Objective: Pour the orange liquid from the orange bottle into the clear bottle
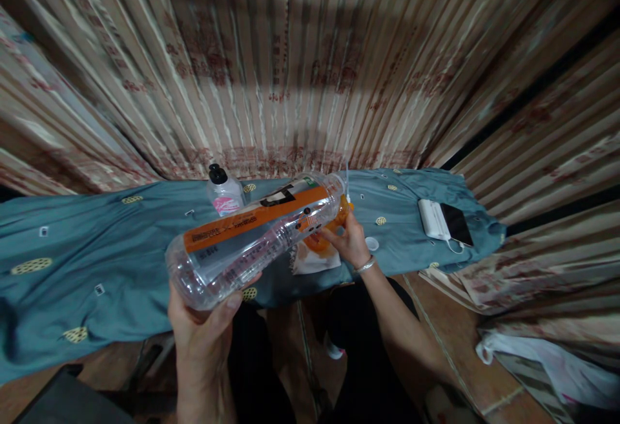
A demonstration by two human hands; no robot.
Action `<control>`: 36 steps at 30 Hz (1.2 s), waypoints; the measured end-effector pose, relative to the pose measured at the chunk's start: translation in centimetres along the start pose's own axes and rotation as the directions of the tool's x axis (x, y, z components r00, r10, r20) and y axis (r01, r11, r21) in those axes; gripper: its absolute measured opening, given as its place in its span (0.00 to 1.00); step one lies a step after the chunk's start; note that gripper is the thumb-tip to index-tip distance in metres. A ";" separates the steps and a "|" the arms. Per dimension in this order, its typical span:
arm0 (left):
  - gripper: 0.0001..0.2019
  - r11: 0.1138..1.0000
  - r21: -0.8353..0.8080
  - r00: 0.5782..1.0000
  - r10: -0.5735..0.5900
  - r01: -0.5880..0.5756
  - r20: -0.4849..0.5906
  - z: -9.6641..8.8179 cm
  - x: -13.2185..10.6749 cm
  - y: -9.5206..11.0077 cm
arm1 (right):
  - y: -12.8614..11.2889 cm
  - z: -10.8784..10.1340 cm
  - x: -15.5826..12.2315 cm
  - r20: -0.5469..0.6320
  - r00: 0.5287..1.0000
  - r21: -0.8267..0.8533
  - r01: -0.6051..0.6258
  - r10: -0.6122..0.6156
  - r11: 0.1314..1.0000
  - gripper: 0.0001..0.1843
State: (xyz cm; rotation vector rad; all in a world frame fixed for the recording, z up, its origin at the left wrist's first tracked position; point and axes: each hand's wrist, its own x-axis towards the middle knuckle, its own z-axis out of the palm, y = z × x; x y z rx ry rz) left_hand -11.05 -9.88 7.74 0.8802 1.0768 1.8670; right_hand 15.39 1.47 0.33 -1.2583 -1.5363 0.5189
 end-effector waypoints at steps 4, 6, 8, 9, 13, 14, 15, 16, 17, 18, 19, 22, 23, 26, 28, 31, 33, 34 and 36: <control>0.33 1.000 -0.017 1.000 0.000 0.000 0.004 0.2 0.0 0.0 | -0.1 -0.1 0.1 0.000 1.000 -0.007 -0.010 0.010 1.000 0.36; 0.33 0.999 -0.038 1.000 0.004 -0.004 0.004 0.2 0.0 0.0 | -0.1 -0.1 0.1 0.006 1.000 -0.007 -0.017 0.017 1.000 0.37; 0.34 0.999 -0.054 1.000 0.007 -0.007 0.008 0.2 0.0 0.0 | -0.1 0.0 0.0 0.010 1.000 -0.005 -0.018 0.018 1.000 0.36; 0.34 0.998 -0.060 1.000 0.011 -0.010 0.011 0.2 0.0 -0.1 | -0.2 0.0 0.0 0.006 1.000 -0.005 -0.019 0.019 1.000 0.36; 0.35 0.998 -0.069 1.000 0.010 -0.009 0.021 0.0 0.1 0.0 | -0.2 0.1 0.0 -0.013 1.000 -0.013 -0.023 0.023 1.000 0.35; 0.35 0.998 -0.064 1.000 0.000 0.001 0.018 0.0 0.1 0.1 | -0.2 0.1 0.0 -0.015 1.000 -0.015 -0.019 0.018 1.000 0.36; 0.36 0.998 -0.059 1.000 -0.010 0.011 0.012 0.0 0.0 0.1 | -0.2 0.1 0.1 -0.015 1.000 -0.019 -0.013 0.013 1.000 0.36; 0.37 0.998 -0.053 1.000 -0.021 0.022 0.006 0.1 0.0 0.2 | -0.2 0.0 0.1 -0.014 1.000 -0.022 -0.009 0.008 1.000 0.37; 0.37 0.998 -0.049 0.999 -0.032 0.032 0.001 0.2 -0.1 0.2 | -0.2 0.0 0.1 -0.012 1.000 -0.026 -0.008 0.008 1.000 0.37; 0.38 0.998 -0.048 0.999 -0.039 0.039 -0.004 0.4 -0.1 0.3 | -0.2 0.0 0.1 -0.008 1.000 -0.029 -0.009 0.009 1.000 0.37; 0.38 0.998 -0.055 0.999 -0.035 0.034 -0.015 0.5 -0.2 0.3 | -0.2 0.1 0.1 -0.005 1.000 -0.030 -0.011 0.010 0.999 0.38; 0.39 0.996 -0.081 0.998 -0.028 0.024 -0.047 0.9 -0.3 0.4 | -0.1 0.1 0.1 -0.001 1.000 -0.028 -0.004 0.004 1.000 0.38; 0.40 0.996 -0.085 0.998 -0.030 0.025 -0.057 0.9 -0.3 0.4 | 0.0 0.2 0.0 -0.001 1.000 -0.028 -0.001 0.001 1.000 0.37; 0.41 0.996 -0.070 0.997 -0.051 0.047 -0.050 0.6 -0.2 0.3 | 0.0 0.2 0.0 0.000 1.000 -0.034 0.001 -0.001 0.999 0.37; 0.41 0.997 -0.053 0.997 -0.065 0.064 -0.028 0.4 -0.2 0.3 | 0.0 0.2 0.0 -0.004 1.000 -0.039 0.007 -0.007 0.999 0.37; 0.41 0.997 -0.055 0.998 -0.056 0.055 -0.026 0.4 -0.2 0.3 | -0.1 0.2 0.0 -0.010 1.000 -0.049 0.025 -0.025 0.998 0.36; 0.41 0.997 -0.066 0.998 -0.043 0.041 -0.042 0.7 -0.2 0.5 | -0.2 0.2 0.0 -0.016 0.999 -0.054 0.030 -0.030 0.998 0.35; 0.40 0.997 -0.072 0.998 -0.042 0.039 -0.047 0.8 -0.3 0.6 | -0.2 0.2 0.0 -0.020 0.999 -0.057 0.030 -0.031 0.998 0.35; 0.39 0.996 -0.075 0.997 -0.048 0.044 -0.056 1.1 -0.3 0.8 | -0.2 0.2 -0.1 -0.023 0.999 -0.064 0.029 -0.030 0.998 0.36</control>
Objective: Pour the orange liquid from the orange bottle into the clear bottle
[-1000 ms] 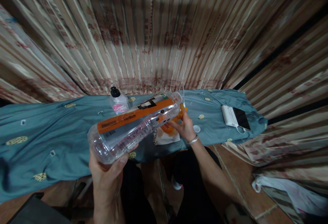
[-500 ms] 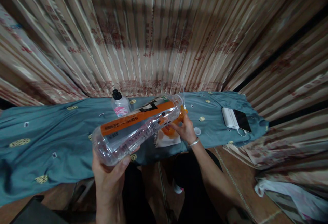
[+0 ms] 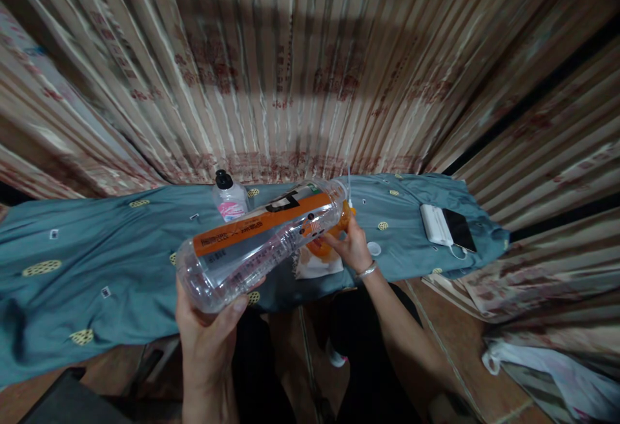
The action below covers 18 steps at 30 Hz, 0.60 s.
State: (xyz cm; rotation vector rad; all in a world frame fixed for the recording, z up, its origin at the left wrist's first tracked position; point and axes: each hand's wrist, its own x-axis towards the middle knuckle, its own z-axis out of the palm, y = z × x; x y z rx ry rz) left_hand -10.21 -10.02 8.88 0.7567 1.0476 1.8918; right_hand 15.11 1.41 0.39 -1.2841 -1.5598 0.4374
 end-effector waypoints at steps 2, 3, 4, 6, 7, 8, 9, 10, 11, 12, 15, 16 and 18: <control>0.38 1.000 0.000 1.000 -0.011 0.011 -0.002 0.1 0.0 0.1 | 0.2 0.0 0.0 0.009 1.000 -0.005 -0.001 0.001 1.000 0.37; 0.38 1.000 0.001 1.000 -0.017 0.017 0.001 0.2 0.1 0.1 | 0.3 0.0 -0.1 0.012 1.000 -0.006 -0.001 0.001 1.000 0.37; 0.38 1.000 -0.002 1.000 -0.016 0.016 -0.004 0.2 0.1 0.0 | 0.4 0.0 -0.1 0.013 1.000 -0.006 0.001 -0.001 1.000 0.37; 0.39 1.000 -0.016 1.000 -0.003 0.002 -0.019 0.2 0.2 -0.1 | 0.6 0.1 -0.1 0.011 1.000 -0.008 0.008 -0.008 1.000 0.37; 0.40 1.000 -0.022 1.000 0.004 -0.005 -0.028 0.2 0.2 -0.1 | 0.7 0.1 -0.1 0.008 1.000 -0.012 0.010 -0.010 1.000 0.37; 0.40 1.000 -0.025 0.999 0.007 -0.008 -0.036 0.2 0.1 -0.1 | 0.8 0.1 -0.1 0.006 1.000 -0.016 0.010 -0.009 1.000 0.37; 0.39 1.000 -0.023 0.999 0.003 -0.004 -0.038 0.3 0.1 -0.1 | 0.8 0.1 -0.1 0.005 1.000 -0.018 0.009 -0.009 1.000 0.38; 0.38 1.000 -0.018 0.999 0.000 -0.001 -0.039 0.3 0.0 -0.1 | 0.8 0.1 -0.1 0.005 1.000 -0.020 0.006 -0.006 1.000 0.38; 0.38 1.000 -0.010 0.999 -0.004 0.004 -0.040 0.4 0.0 0.0 | 0.8 0.1 -0.2 0.004 1.000 -0.021 0.003 -0.003 1.000 0.38; 0.38 1.000 -0.001 0.999 -0.007 0.007 -0.042 0.4 -0.1 0.1 | 0.8 0.1 -0.2 0.004 1.000 -0.021 0.001 -0.001 1.000 0.38; 0.40 0.999 0.024 1.000 -0.021 0.022 -0.023 0.2 -0.1 0.2 | 0.7 0.1 -0.2 0.002 1.000 -0.020 -0.005 0.005 1.000 0.37; 0.40 0.999 0.028 1.000 -0.022 0.023 -0.020 0.2 -0.1 0.1 | 0.6 0.1 -0.1 0.002 1.000 -0.018 -0.008 0.008 1.000 0.36; 0.41 0.999 0.032 1.000 -0.013 0.014 -0.027 0.1 0.0 0.0 | 0.4 0.1 -0.1 0.007 1.000 -0.009 -0.013 0.013 1.000 0.35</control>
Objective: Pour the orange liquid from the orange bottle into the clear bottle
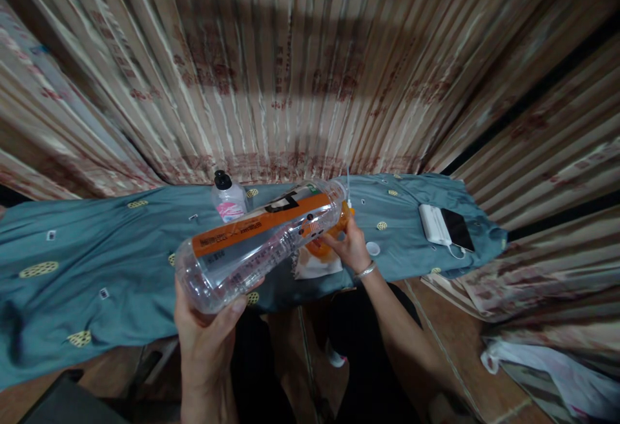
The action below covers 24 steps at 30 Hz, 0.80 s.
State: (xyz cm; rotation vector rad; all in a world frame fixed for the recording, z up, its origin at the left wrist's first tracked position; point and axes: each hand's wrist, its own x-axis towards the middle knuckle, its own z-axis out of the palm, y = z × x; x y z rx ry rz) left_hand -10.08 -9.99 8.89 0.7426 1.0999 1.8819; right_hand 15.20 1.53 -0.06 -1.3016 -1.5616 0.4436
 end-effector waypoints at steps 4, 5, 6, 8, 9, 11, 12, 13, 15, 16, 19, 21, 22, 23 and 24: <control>0.44 1.000 0.010 1.000 0.019 -0.019 -0.018 0.0 0.0 -0.3 | -0.2 0.0 0.1 0.001 1.000 0.002 -0.012 0.012 1.000 0.34; 0.44 1.000 0.007 1.000 0.018 -0.018 -0.019 0.0 0.0 -0.3 | -0.2 -0.1 0.1 0.000 1.000 0.004 -0.016 0.016 1.000 0.35; 0.45 1.000 0.002 1.000 0.018 -0.018 -0.021 0.0 0.0 -0.3 | -0.2 -0.1 0.0 0.000 1.000 0.007 -0.019 0.019 1.000 0.35; 0.45 1.000 -0.010 1.000 0.015 -0.016 -0.027 0.0 0.0 -0.2 | -0.2 -0.1 0.0 0.003 1.000 0.018 -0.027 0.027 0.999 0.36; 0.45 1.000 -0.013 1.000 0.010 -0.010 -0.022 -0.1 0.0 -0.2 | -0.2 0.0 0.0 0.002 1.000 0.020 -0.032 0.032 0.999 0.37; 0.43 1.000 -0.013 1.000 -0.004 0.004 -0.003 -0.1 0.0 -0.2 | -0.2 0.0 0.0 -0.001 0.999 0.021 -0.037 0.037 0.999 0.37; 0.43 1.000 -0.011 1.000 -0.008 0.008 0.005 -0.2 0.0 -0.2 | -0.2 0.0 0.0 -0.002 0.999 0.020 -0.038 0.038 0.999 0.37; 0.43 1.000 -0.007 1.000 -0.008 0.008 0.009 -0.2 0.0 -0.2 | -0.2 0.0 0.0 -0.001 0.999 0.019 -0.037 0.037 0.999 0.37; 0.43 1.000 0.008 1.000 0.000 0.000 0.001 -0.3 0.0 -0.3 | -0.3 0.0 0.0 0.000 1.000 0.020 -0.031 0.031 0.999 0.37; 0.44 1.000 0.014 1.000 0.005 -0.005 -0.005 -0.3 0.0 -0.3 | -0.3 0.0 0.0 -0.002 1.000 0.020 -0.030 0.030 0.999 0.36; 0.43 1.000 0.009 1.000 0.004 -0.004 0.002 -0.3 -0.1 -0.4 | -0.4 0.0 0.0 -0.008 0.999 0.020 -0.043 0.043 0.999 0.36; 0.43 1.000 0.000 1.000 0.002 -0.002 0.011 -0.3 -0.1 -0.3 | -0.4 0.0 0.0 -0.004 0.999 0.018 -0.054 0.054 0.998 0.37; 0.42 1.000 -0.002 1.000 0.002 -0.002 0.016 -0.3 -0.2 -0.3 | -0.3 0.0 0.0 -0.001 0.998 0.017 -0.056 0.056 0.998 0.36; 0.42 1.000 -0.006 1.000 0.003 -0.003 0.020 -0.3 -0.2 -0.2 | -0.3 0.0 0.0 0.001 0.998 0.016 -0.055 0.055 0.998 0.36; 0.41 1.000 -0.008 1.000 0.004 -0.004 0.022 -0.3 -0.2 -0.1 | -0.3 0.0 0.0 0.001 0.999 0.014 -0.052 0.052 0.999 0.35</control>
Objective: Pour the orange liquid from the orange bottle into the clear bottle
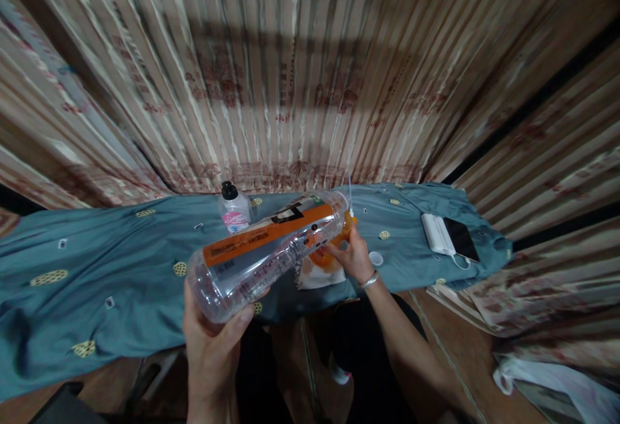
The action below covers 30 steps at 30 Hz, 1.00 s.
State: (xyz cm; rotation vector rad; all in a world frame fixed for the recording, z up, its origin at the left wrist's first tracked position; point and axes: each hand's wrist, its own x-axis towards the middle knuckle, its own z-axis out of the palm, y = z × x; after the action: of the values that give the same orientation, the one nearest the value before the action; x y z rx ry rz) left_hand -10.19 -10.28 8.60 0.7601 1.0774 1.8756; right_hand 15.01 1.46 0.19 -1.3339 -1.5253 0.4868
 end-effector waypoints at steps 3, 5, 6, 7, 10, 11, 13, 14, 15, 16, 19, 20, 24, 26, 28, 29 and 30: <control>0.39 1.000 -0.003 1.000 0.000 0.000 -0.008 0.0 -0.1 0.1 | -0.1 0.0 0.0 -0.008 1.000 -0.012 0.013 -0.013 1.000 0.35; 0.38 1.000 0.001 1.000 -0.001 0.001 -0.016 0.0 -0.1 0.0 | -0.2 0.0 0.0 -0.012 1.000 -0.019 0.014 -0.014 1.000 0.34; 0.38 1.000 0.006 1.000 0.000 0.000 -0.020 0.0 0.0 0.0 | -0.3 0.1 0.0 -0.012 1.000 -0.021 0.012 -0.012 1.000 0.34; 0.38 1.000 0.010 1.000 0.002 -0.001 -0.022 0.0 0.0 0.0 | -0.4 0.1 0.0 -0.011 1.000 -0.022 0.008 -0.008 1.000 0.33; 0.39 1.000 0.027 1.000 -0.002 0.003 -0.023 0.0 0.0 0.0 | -0.5 0.0 0.0 -0.012 1.000 -0.016 0.004 -0.004 1.000 0.33; 0.40 0.999 0.033 1.000 -0.006 0.007 -0.026 0.0 0.0 0.0 | -0.5 0.0 0.0 -0.013 1.000 -0.013 0.007 -0.007 1.000 0.33; 0.40 0.999 0.048 1.000 -0.014 0.015 -0.027 0.0 0.0 -0.1 | -0.5 0.0 0.0 -0.008 1.000 -0.006 0.019 -0.019 1.000 0.33; 0.41 0.998 0.054 1.000 -0.010 0.011 -0.029 0.0 0.0 -0.1 | -0.5 0.0 0.0 -0.004 1.000 -0.001 0.025 -0.025 1.000 0.33; 0.41 0.998 0.058 1.000 -0.004 0.006 -0.027 0.0 0.0 -0.2 | -0.5 0.0 0.1 0.001 1.000 0.003 0.029 -0.029 1.000 0.33; 0.42 0.998 0.058 1.000 0.004 -0.002 -0.024 0.1 0.1 -0.2 | -0.5 0.0 0.1 0.006 1.000 0.006 0.031 -0.031 1.000 0.33; 0.41 0.998 0.052 0.999 0.028 -0.027 -0.023 0.3 0.2 -0.1 | -0.5 0.0 0.1 0.021 0.999 0.000 0.026 -0.026 1.000 0.34; 0.40 0.998 0.053 0.999 0.031 -0.029 -0.026 0.3 0.3 0.0 | -0.6 0.0 0.1 0.023 0.999 -0.004 0.026 -0.026 1.000 0.35; 0.34 0.999 0.046 0.998 0.023 -0.020 -0.055 0.7 0.4 0.4 | -0.7 0.0 0.2 0.020 1.000 -0.022 0.022 -0.021 1.000 0.39; 0.33 0.999 0.043 0.998 0.013 -0.010 -0.066 0.7 0.4 0.5 | -0.7 0.0 0.2 0.024 0.999 -0.031 0.028 -0.027 0.999 0.40; 0.33 0.999 0.039 0.998 0.007 -0.004 -0.067 0.7 0.4 0.5 | -0.6 0.0 0.1 0.028 0.999 -0.037 0.040 -0.039 0.999 0.39; 0.34 0.999 0.036 0.998 0.005 -0.002 -0.066 0.7 0.4 0.6 | -0.6 0.0 0.1 0.026 0.999 -0.038 0.040 -0.039 0.998 0.39; 0.35 0.999 0.036 0.998 0.005 -0.002 -0.066 0.7 0.4 0.6 | -0.6 0.1 0.1 0.022 0.999 -0.040 0.034 -0.033 0.999 0.38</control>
State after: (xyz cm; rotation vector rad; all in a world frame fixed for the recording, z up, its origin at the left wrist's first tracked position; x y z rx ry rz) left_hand -9.98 -9.85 9.46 0.7250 1.1547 1.9007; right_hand 14.69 1.39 0.69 -1.3355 -1.5799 0.4523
